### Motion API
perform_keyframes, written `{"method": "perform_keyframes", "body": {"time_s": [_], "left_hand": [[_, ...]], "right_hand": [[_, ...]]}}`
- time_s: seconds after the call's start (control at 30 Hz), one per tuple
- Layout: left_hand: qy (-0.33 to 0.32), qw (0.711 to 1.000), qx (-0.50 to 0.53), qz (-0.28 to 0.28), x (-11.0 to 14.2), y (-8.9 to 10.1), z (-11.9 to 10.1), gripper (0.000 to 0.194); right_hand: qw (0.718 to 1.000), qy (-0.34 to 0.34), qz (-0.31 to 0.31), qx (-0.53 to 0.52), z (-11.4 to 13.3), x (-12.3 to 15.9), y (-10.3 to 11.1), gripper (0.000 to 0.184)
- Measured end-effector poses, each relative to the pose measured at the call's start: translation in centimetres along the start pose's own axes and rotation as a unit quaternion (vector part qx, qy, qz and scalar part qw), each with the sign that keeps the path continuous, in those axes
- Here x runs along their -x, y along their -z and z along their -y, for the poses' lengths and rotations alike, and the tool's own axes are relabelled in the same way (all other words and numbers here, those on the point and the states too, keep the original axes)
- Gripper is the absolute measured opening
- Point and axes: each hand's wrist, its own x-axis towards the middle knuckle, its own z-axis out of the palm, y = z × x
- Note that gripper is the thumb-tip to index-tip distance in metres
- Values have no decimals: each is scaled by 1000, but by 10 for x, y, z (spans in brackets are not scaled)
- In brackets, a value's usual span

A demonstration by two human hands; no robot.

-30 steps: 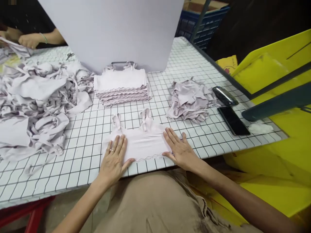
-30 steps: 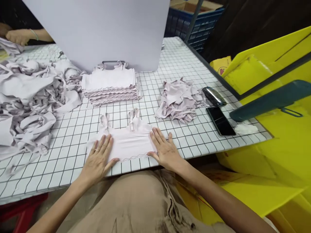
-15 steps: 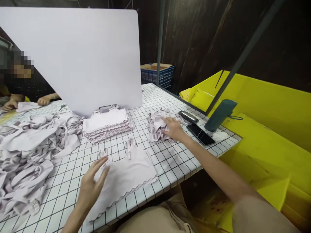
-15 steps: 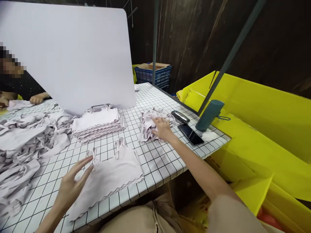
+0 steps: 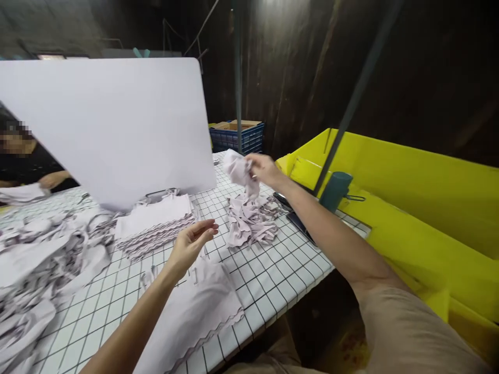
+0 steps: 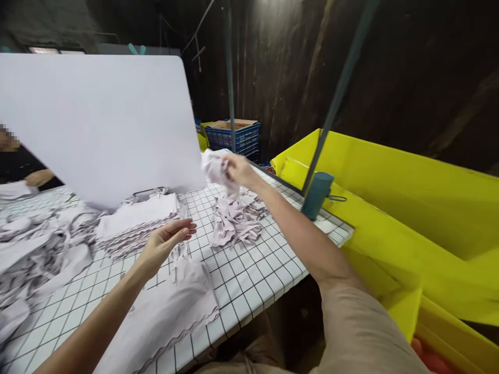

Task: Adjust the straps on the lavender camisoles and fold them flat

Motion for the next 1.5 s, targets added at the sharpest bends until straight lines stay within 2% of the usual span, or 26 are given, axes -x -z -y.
{"method": "perform_keyframes", "body": {"time_s": [0.03, 0.07, 0.1, 0.17, 0.2, 0.23, 0.27, 0.3, 0.37, 0.47, 0.57, 0.67, 0.77, 0.83, 0.93, 1.03, 1.13, 1.2, 1.3, 1.4, 1.5], "left_hand": [[-1, 1000, 6, 25, -4, -8, -2, 62], [0, 999, 2, 45, -6, -14, -2, 63], [4, 998, -10, 57, -7, -18, 0, 63], [23, 998, -33, 57, -7, -20, 7, 64], [32, 997, -40, 51, -7, -21, 10, 64], [37, 997, -44, 46, -8, -22, 11, 65], [36, 997, -45, 43, -11, -26, 10, 65], [29, 998, -45, 45, -14, -31, 8, 65], [5, 997, -41, 66, -21, -47, -2, 62], [-18, 993, -38, 110, -31, -78, -15, 53], [-23, 990, -34, 132, -39, -105, -16, 44], [-22, 988, -38, 148, -46, -128, -10, 34], [-41, 985, -48, 159, -53, -155, -8, 30], [-75, 980, -52, 174, -58, -181, -13, 30], [-139, 969, -39, 202, -65, -229, -31, 33], [-215, 956, -20, 199, -63, -284, -53, 51], [-248, 947, -18, 204, -45, -331, -65, 84], [-221, 950, -22, 220, -25, -351, -60, 80], [-188, 950, -4, 251, 8, -362, -38, 66], [-159, 929, 61, 329, 35, -353, -11, 59], [-116, 893, 112, 420, 51, -339, 13, 55]], "right_hand": [[997, 32, 47, 60, 4, 12, 6, 29], [988, 49, 63, 135, 5, 26, 15, 35], [973, 44, 53, 220, 3, 40, 29, 43], [925, -61, -36, 374, -10, 65, 66, 53], [887, -144, -73, 433, -20, 75, 88, 62], [848, -223, -76, 475, -32, 82, 109, 73], [818, -287, -50, 497, -45, 86, 128, 79], [800, -332, -11, 500, -57, 88, 144, 81], [788, -369, 39, 492, -79, 88, 167, 80], [795, -395, 63, 456, -100, 84, 183, 79], [812, -394, 71, 425, -110, 86, 189, 73], [821, -380, 48, 422, -112, 95, 193, 65], [821, -372, 12, 432, -104, 105, 201, 61], [817, -368, -11, 443, -92, 110, 211, 64], [812, -343, -58, 469, -64, 122, 231, 66], [814, -304, -95, 486, -27, 146, 244, 61], [824, -307, -81, 469, 12, 184, 241, 57], [829, -331, -53, 447, 34, 212, 229, 53], [840, -341, -16, 421, 56, 255, 207, 46], [871, -311, 27, 379, 65, 289, 192, 38], [921, -240, 147, 269, 67, 310, 194, 35]]}}
